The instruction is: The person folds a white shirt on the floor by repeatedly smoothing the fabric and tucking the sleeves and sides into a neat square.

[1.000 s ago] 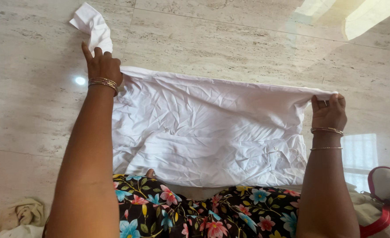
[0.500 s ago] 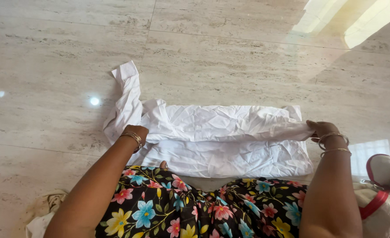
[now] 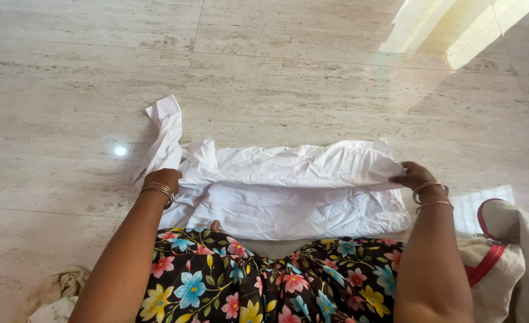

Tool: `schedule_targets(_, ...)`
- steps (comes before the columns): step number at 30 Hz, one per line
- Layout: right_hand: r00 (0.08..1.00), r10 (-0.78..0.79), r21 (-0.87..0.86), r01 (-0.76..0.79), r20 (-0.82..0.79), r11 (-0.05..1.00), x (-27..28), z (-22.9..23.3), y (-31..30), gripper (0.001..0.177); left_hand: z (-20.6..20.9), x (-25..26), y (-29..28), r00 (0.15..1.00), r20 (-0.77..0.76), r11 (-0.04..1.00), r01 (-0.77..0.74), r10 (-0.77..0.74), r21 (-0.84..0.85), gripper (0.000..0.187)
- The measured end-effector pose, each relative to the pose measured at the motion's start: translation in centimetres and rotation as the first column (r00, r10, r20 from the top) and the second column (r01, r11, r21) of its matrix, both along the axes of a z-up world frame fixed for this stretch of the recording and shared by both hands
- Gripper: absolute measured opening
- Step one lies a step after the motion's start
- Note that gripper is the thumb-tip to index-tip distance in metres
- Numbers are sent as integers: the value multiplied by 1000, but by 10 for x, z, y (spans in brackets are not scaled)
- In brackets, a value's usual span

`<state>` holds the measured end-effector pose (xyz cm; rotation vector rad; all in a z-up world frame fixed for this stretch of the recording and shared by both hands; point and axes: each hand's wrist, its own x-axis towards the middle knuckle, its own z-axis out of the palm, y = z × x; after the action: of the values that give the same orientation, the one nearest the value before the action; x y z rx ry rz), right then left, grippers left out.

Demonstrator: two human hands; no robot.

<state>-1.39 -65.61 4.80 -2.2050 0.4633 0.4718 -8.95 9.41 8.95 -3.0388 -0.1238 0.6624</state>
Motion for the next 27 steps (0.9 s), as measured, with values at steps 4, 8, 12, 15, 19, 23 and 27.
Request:
schedule_targets(4,912,182,-422,-337,-367,842,12,-26,12,52,-5,3,-7,991,-123,995,68,-60,68,25)
schedule_targets(8,882,287,-589,-465,-374,661,27,-19,19,35,-7,8,-9,983,-172,990,78,-58,116,25)
schedule_targets(12,859,-463,647,228,217,727,17,18,12,32,-7,11,-14,985,-141,986,118,-101,117,27)
schedule_targets(15,793,-547,855,66,268,515,8,33,12,14,-10,10,-13,987,-135,989,102,-87,103,28)
schedule_targets(19,781,-611,875,199,130,441,0,50,21,9,-14,9,-11,985,-160,990,86,-67,113,28)
schedule_targets(23,820,-536,888,80,200,453,-7,84,40,9,-14,8,-15,972,-218,978,123,-85,171,28)
schedule_targets(27,820,-438,791,-28,368,611,-9,108,58,8,-4,13,-47,943,-331,989,68,-23,128,87)
